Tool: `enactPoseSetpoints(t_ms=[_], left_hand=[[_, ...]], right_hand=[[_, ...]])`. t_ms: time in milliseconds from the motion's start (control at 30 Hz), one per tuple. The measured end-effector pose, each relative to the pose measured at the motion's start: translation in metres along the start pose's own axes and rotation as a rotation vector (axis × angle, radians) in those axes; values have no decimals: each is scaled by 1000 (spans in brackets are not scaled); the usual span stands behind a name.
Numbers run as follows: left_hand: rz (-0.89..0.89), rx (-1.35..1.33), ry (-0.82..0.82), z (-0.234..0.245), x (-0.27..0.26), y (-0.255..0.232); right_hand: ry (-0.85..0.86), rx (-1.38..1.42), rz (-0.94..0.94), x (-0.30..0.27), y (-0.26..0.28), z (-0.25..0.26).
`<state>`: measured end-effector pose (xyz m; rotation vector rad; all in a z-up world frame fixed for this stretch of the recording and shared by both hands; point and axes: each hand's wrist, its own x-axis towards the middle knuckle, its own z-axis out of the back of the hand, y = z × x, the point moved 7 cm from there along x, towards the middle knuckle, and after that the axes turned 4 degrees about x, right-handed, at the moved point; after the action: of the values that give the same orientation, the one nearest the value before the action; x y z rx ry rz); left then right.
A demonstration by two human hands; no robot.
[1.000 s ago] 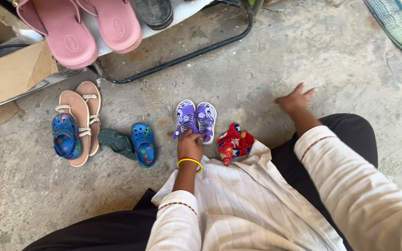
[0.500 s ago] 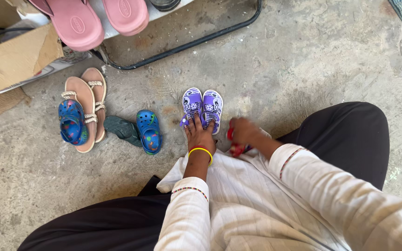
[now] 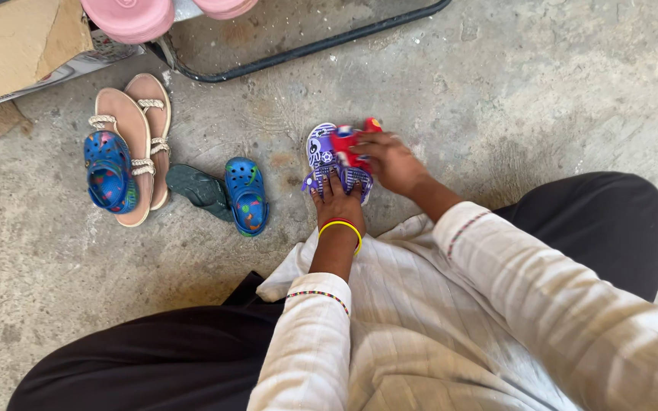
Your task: The person sits on the floor and wipes several pairs of shoes with a red patterned cloth. They clean a brown shoe, a pair of purple sneakers, and a pair of beige sandals, then place the cleaned shoes on a nearby shoe rack.
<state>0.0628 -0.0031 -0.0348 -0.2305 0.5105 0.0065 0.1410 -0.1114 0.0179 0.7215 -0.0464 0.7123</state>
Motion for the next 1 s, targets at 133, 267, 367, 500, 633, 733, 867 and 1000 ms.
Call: enactPoseSetpoints(t_ms=[133,267,367,500,633,733,867,1000], left_hand=[[5,6,-34,1,3,-1],[-5,32,-18,-12,3,-3],[7,87,-62,-19,11,-6],[-3,131,-52,-20,10,-6],[7,117,0,-17,9,-7],[8,89,0,-11,6,-8],[-14,120,31,-6,3,-8],[-1,87,11,-10,3,-8]], right_hand=[[197,44,-238,-36,-42,21],[-88,106,-386,-27,-41,57],[-155,151,-400,4,-24,53],[-80,63,-256,55,8,18],[184,-27,-182,74,23,-35],[374,-145,-74,69,24,-52],[477,-104,61,67,23,-38],[719,-90,-39,72,19,-39]])
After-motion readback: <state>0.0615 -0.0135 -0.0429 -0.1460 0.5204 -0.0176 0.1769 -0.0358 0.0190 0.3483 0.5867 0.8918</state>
